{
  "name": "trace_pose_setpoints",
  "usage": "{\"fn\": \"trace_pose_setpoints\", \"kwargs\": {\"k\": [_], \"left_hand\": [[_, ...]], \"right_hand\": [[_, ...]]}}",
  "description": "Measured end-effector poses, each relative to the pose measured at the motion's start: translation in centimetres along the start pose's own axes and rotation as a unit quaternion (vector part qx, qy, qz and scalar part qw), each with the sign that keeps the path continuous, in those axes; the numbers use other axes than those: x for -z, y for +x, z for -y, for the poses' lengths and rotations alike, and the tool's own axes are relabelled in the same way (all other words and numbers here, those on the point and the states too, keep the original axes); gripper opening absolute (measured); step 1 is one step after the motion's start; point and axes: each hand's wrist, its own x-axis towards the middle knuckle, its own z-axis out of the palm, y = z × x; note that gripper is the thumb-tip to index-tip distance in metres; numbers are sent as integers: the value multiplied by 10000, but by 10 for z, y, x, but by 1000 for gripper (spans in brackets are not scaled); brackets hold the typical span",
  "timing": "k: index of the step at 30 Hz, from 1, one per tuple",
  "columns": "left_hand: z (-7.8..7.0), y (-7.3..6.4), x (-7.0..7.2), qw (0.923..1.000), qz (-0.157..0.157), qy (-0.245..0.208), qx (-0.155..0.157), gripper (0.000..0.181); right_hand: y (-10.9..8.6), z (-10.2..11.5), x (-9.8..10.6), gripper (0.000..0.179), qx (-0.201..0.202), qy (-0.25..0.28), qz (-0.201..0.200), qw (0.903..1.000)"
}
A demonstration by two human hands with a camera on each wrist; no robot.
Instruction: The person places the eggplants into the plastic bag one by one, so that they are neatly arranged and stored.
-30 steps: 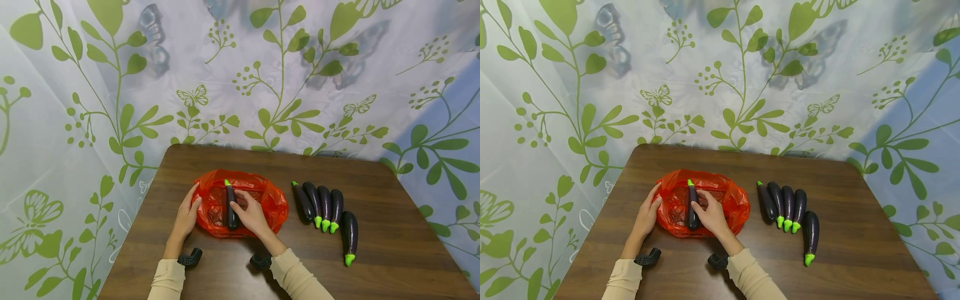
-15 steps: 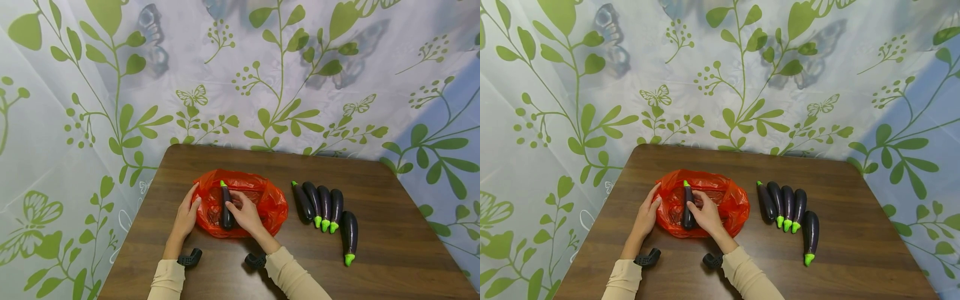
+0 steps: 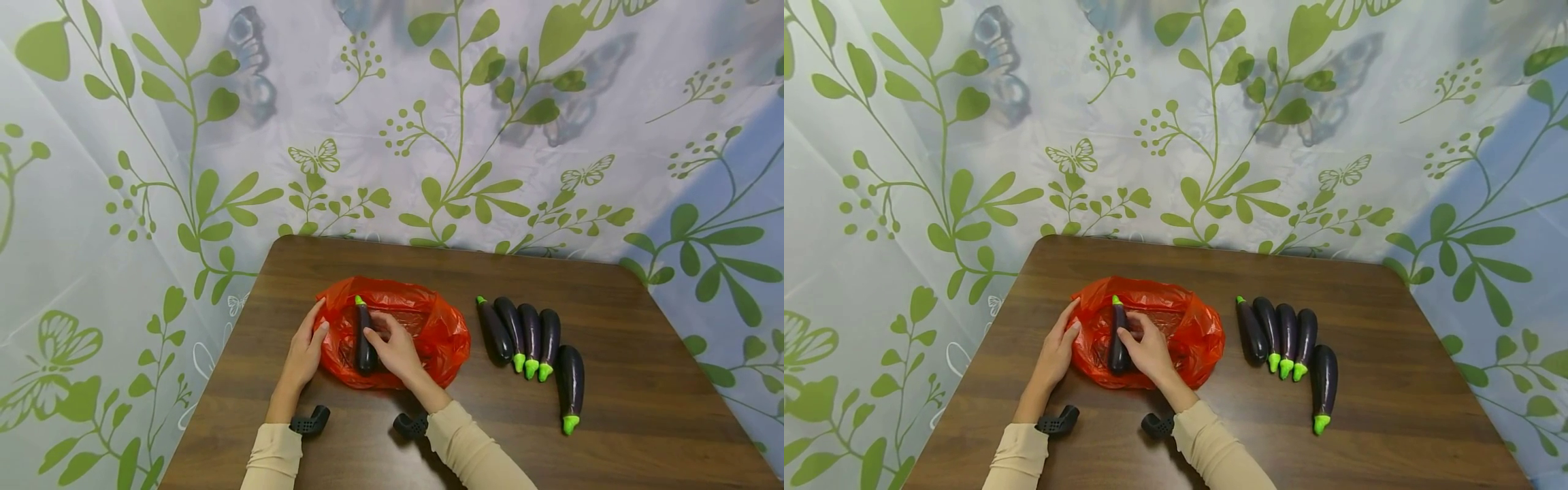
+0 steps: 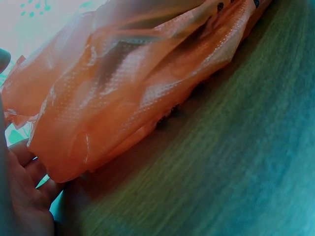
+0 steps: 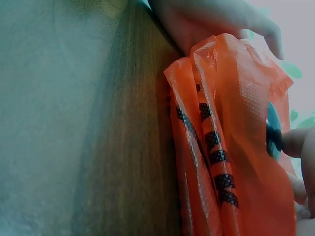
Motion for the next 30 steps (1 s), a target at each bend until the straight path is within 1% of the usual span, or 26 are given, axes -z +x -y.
{"fn": "trace_pose_setpoints", "kwargs": {"k": [9,14,18,22,25,27,30], "left_hand": [[0,-1,-1,10000,27,-4,31,54],[0,-1,-1,10000,35,-6,42,54],[0,0,-1,10000,21,0,23,54],[0,1,0,10000,35,-1,17,54],[0,1,0,10000,49,-12,40,54],[0,1,0,10000,55,-2,45,54],[-1,1,0,10000,59,6,37,54]], "right_hand": [[2,-2,-4,44,-108,180,71,9998],[1,-3,-6,42,-36,52,258,9996],[1,-4,-6,39,68,-93,336,9994],[2,-5,-6,37,108,-66,385,9992],[3,-5,-6,39,49,50,493,9988],[3,-5,-7,44,5,42,543,9985],[3,-4,-8,53,-45,-116,563,9983]]}}
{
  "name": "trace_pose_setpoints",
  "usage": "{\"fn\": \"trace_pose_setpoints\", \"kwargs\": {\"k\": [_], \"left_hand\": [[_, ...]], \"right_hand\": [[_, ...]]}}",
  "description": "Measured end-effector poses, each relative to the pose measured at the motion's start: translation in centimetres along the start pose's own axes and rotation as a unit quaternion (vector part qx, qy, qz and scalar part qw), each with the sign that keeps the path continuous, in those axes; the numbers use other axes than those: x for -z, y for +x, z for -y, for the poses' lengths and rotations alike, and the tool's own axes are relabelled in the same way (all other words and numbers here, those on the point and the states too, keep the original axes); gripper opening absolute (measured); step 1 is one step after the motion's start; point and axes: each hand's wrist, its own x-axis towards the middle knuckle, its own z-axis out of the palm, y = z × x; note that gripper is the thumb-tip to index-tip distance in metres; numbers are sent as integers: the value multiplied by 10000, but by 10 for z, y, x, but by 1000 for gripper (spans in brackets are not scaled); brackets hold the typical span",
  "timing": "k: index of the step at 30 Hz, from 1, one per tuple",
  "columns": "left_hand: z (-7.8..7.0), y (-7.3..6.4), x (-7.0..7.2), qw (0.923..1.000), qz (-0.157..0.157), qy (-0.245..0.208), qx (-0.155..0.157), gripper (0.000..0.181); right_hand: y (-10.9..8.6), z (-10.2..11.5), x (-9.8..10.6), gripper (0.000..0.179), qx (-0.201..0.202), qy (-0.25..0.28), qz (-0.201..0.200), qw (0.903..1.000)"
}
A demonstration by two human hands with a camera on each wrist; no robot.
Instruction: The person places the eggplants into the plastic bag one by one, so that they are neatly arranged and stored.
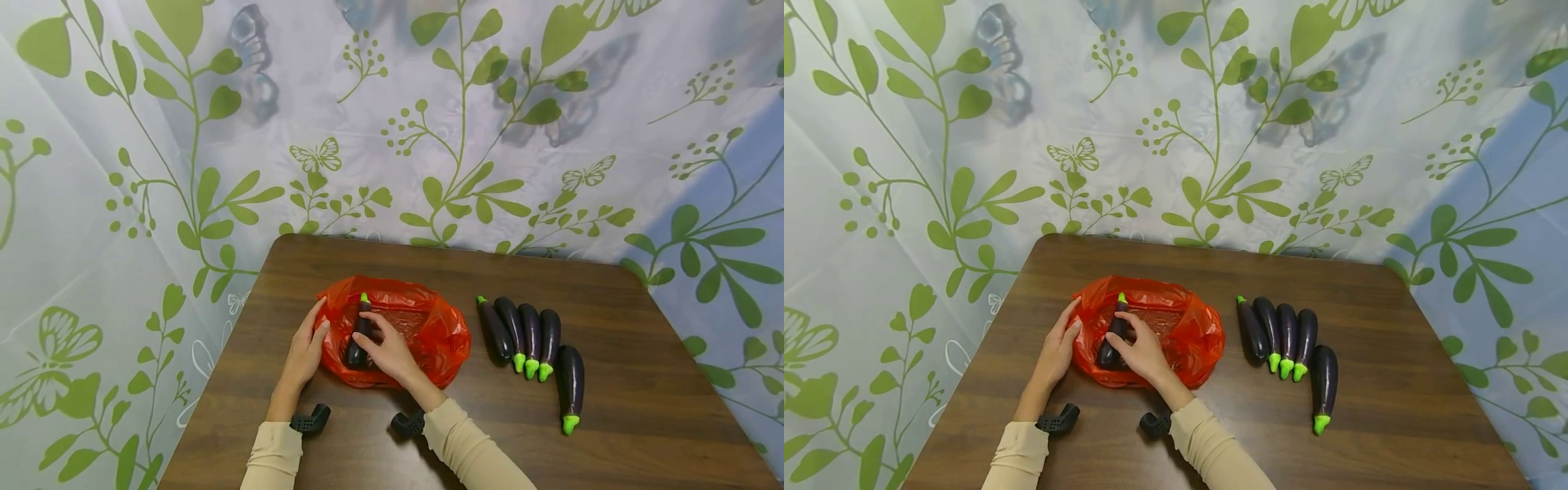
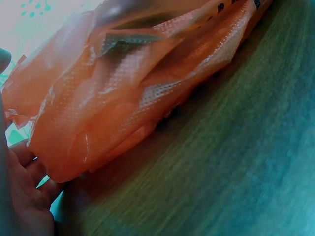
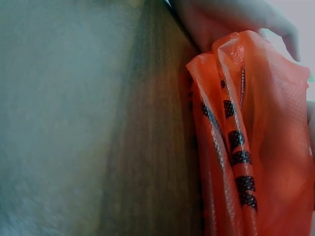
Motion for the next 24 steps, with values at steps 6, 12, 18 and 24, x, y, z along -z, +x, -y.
{"fn": "trace_pose_setpoints", "kwargs": {"k": [6,12,18,24], "left_hand": [[1,0,-1,10000,45,-24,29,55],[-1,0,-1,9999,88,-36,98,55],[-1,1,-1,9999,79,-1,73,54],[0,1,1,10000,20,-20,1,54]], "right_hand": [[0,-1,-4,60,7,-282,-47,9996],[1,0,-6,62,-23,-533,63,9986],[3,1,-4,62,46,-672,169,9976],[4,-2,-3,60,225,-544,169,9981]]}}
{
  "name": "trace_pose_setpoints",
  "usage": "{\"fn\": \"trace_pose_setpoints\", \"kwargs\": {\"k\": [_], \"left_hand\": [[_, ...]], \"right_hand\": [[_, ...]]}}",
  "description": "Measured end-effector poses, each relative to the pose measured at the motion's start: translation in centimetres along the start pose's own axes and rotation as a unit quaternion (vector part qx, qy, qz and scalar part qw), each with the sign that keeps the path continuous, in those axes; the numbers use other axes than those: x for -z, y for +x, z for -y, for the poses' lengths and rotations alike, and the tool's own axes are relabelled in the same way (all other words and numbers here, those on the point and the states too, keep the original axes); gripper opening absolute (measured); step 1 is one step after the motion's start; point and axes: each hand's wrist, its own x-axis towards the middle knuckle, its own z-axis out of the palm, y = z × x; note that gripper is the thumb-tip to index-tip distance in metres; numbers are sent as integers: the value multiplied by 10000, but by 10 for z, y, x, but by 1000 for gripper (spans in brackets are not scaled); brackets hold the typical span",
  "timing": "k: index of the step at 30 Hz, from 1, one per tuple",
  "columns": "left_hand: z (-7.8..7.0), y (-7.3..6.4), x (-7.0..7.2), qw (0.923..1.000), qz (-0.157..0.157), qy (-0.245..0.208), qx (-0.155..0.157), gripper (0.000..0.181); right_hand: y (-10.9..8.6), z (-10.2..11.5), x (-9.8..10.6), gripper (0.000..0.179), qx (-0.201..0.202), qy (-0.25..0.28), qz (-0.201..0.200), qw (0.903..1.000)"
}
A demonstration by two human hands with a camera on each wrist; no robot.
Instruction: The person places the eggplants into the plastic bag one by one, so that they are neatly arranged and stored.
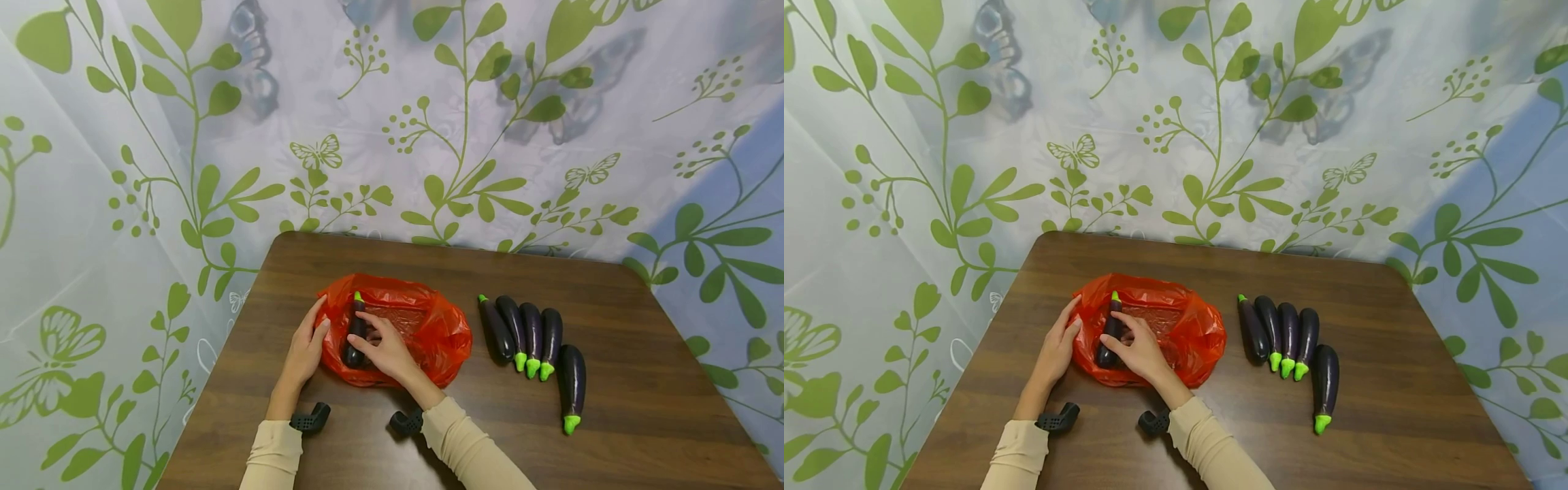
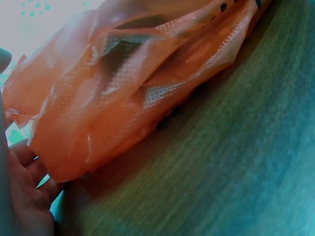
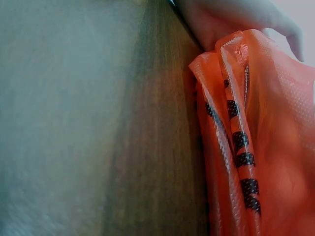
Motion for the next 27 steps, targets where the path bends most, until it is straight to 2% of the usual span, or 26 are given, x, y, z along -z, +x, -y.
{"fn": "trace_pose_setpoints", "kwargs": {"k": [10,17,27], "left_hand": [[-1,0,0,10000,37,37,6,54],[-3,-1,1,9999,49,62,62,54],[-1,1,1,9999,8,83,-88,53]], "right_hand": [[-1,-5,-2,53,193,179,-98,9996],[-4,-8,-3,47,466,-444,-250,9976],[-6,-11,-6,47,735,-593,-396,9947]]}}
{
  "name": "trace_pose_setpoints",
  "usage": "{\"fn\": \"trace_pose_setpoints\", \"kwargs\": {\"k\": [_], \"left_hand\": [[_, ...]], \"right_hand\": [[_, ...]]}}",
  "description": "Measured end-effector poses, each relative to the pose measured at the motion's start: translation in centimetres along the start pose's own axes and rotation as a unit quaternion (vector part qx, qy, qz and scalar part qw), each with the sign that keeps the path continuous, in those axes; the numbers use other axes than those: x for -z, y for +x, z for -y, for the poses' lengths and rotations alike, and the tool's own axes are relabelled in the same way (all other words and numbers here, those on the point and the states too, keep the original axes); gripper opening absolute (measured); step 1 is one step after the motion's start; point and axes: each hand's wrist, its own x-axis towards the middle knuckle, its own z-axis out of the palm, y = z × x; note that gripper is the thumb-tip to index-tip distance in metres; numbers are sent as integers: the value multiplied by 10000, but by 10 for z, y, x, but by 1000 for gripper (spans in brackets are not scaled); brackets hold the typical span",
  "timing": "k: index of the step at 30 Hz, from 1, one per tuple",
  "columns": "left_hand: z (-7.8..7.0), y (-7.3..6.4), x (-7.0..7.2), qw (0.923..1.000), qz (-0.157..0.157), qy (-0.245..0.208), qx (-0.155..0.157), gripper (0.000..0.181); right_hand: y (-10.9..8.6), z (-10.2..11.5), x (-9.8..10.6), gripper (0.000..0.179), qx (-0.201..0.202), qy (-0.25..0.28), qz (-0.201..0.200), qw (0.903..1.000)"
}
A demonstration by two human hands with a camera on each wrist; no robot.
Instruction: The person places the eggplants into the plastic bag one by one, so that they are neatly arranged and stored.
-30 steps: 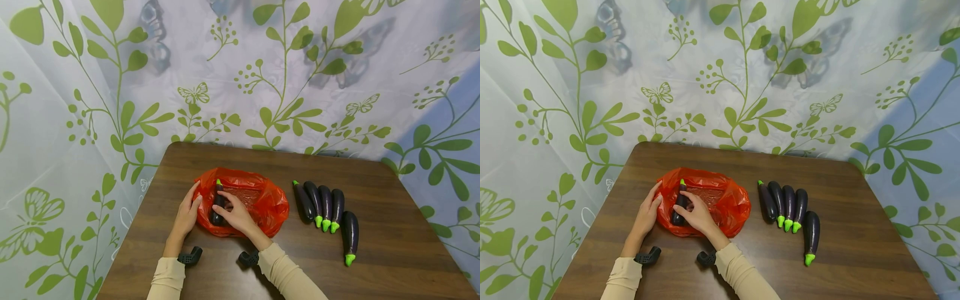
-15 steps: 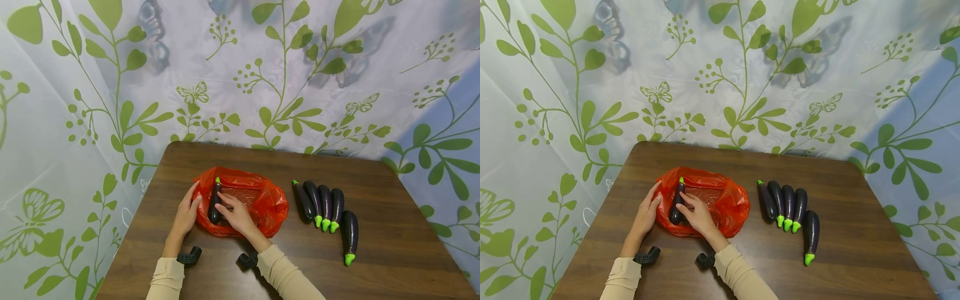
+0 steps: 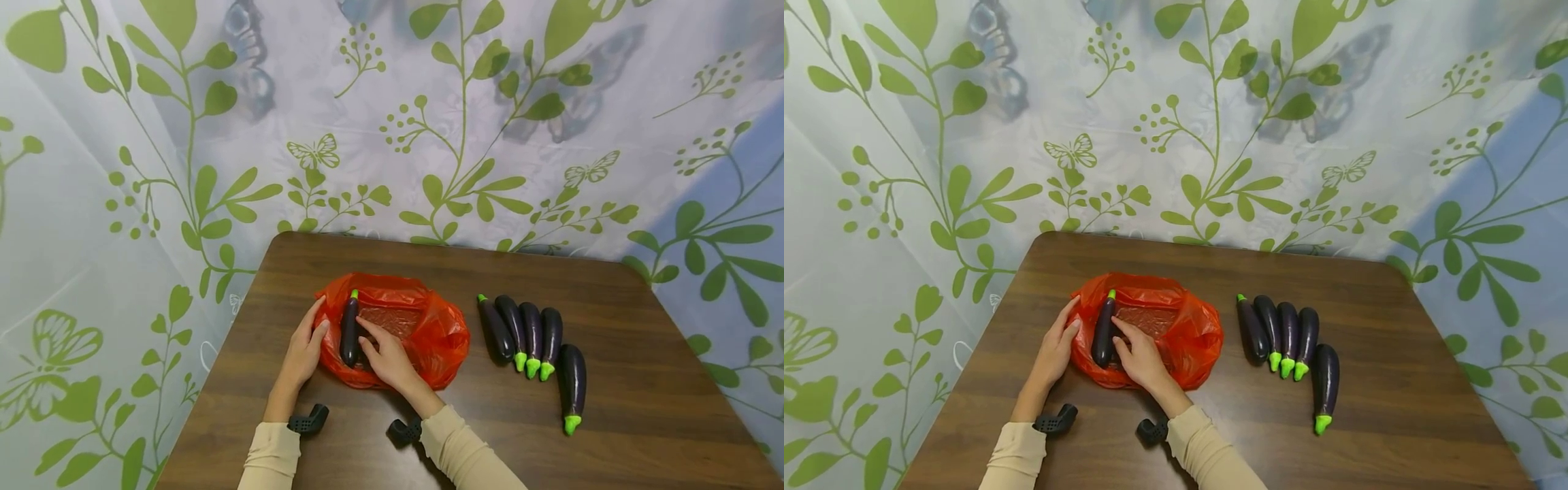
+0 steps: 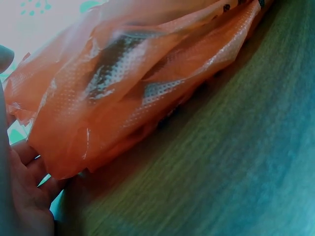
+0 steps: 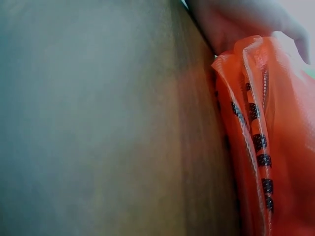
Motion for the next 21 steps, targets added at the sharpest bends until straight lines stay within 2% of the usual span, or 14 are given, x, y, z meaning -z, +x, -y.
{"fn": "trace_pose_setpoints", "kwargs": {"k": [6,21], "left_hand": [[0,0,-1,10000,-13,-21,-16,53],[0,0,0,10000,35,48,-10,52]], "right_hand": [[-2,0,-1,48,-34,105,-3,9999],[-1,0,-2,46,135,-59,152,9998]]}}
